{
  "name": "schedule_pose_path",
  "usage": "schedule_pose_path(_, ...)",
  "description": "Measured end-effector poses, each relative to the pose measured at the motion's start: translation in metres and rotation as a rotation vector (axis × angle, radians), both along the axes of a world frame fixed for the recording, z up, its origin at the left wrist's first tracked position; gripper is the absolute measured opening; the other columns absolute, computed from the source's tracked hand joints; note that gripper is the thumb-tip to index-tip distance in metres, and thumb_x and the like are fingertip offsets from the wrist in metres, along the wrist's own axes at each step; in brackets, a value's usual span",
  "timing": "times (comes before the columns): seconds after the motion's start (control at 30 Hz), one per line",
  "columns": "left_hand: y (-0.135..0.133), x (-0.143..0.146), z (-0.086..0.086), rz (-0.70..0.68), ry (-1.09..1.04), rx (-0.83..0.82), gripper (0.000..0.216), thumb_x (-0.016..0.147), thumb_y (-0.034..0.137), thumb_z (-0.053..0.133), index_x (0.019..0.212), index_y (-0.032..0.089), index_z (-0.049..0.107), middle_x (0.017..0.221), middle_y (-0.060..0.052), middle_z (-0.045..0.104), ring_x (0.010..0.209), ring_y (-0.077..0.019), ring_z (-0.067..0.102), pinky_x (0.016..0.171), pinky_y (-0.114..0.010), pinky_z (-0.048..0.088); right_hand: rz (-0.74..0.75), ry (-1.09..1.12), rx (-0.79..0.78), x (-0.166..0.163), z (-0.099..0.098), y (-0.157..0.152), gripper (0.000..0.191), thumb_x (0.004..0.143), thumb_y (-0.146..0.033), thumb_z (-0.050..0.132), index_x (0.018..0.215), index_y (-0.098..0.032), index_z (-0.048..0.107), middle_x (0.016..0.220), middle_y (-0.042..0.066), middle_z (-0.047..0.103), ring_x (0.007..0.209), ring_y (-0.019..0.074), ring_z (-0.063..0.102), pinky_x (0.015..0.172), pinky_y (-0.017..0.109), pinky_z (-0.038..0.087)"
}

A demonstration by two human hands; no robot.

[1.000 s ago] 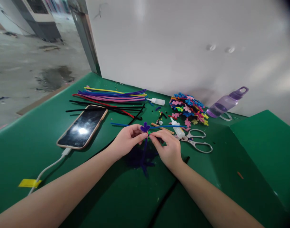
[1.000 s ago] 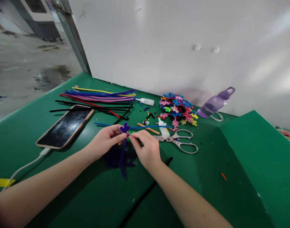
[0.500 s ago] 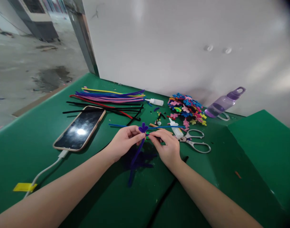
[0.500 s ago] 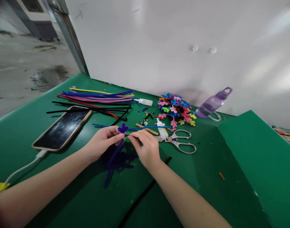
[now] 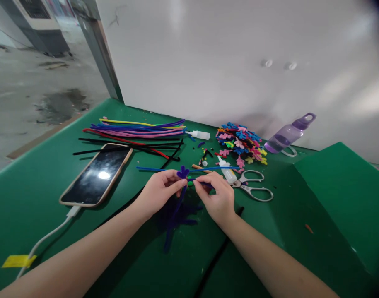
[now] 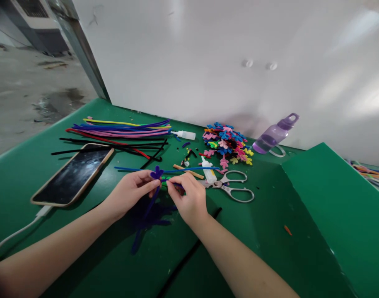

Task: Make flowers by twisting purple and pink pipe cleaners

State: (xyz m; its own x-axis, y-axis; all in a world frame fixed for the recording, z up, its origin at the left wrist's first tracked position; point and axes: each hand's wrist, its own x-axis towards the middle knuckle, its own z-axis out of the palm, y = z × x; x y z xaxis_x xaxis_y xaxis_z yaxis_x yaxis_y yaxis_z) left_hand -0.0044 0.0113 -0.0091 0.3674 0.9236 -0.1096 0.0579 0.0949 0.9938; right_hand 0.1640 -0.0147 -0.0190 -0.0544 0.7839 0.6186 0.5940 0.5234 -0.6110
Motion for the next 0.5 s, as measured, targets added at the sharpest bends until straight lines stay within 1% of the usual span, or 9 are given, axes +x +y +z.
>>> schedule_pose_path(0.2,0.0013,0.0009,-0.0005,-0.061,0.082,0.041,0.016,0.079,0.029,0.058,0.074,0.015,0.061,0.056,0.004,0.055,0.055,-0.0093,0.051,0.057,-0.020,0.039,-0.016,0.002,0.048,0.0009,-0.0041,0.0011,0.004,0.078,-0.015,0.060,0.079,-0.019,0.060,0.069,0.001,0.059,0.066,0.0128,0.057,0.059,0.025,0.047)
schedule_pose_path(0.4,0.0029,0.0007,-0.0006,-0.149,0.182,0.137,0.023,0.083,0.028,0.051,0.066,0.015,0.058,0.055,0.003,0.055,0.057,-0.0102,0.052,0.059,-0.021,0.039,-0.005,-0.003,0.019,0.0000,-0.0070,0.0020,0.004,0.078,-0.015,0.060,0.075,-0.018,0.059,0.064,-0.001,0.055,0.056,0.0104,0.051,0.054,0.024,0.044)
schedule_pose_path(0.5,0.0025,0.0003,-0.0004,-0.163,0.183,0.142,0.022,0.083,0.029,0.050,0.067,0.015,0.056,0.056,0.003,0.054,0.057,-0.0104,0.052,0.059,-0.021,0.039,-0.004,-0.011,0.014,-0.0001,-0.0077,0.0024,0.005,0.078,-0.016,0.059,0.074,-0.019,0.057,0.063,-0.001,0.055,0.057,0.0106,0.051,0.055,0.024,0.044)
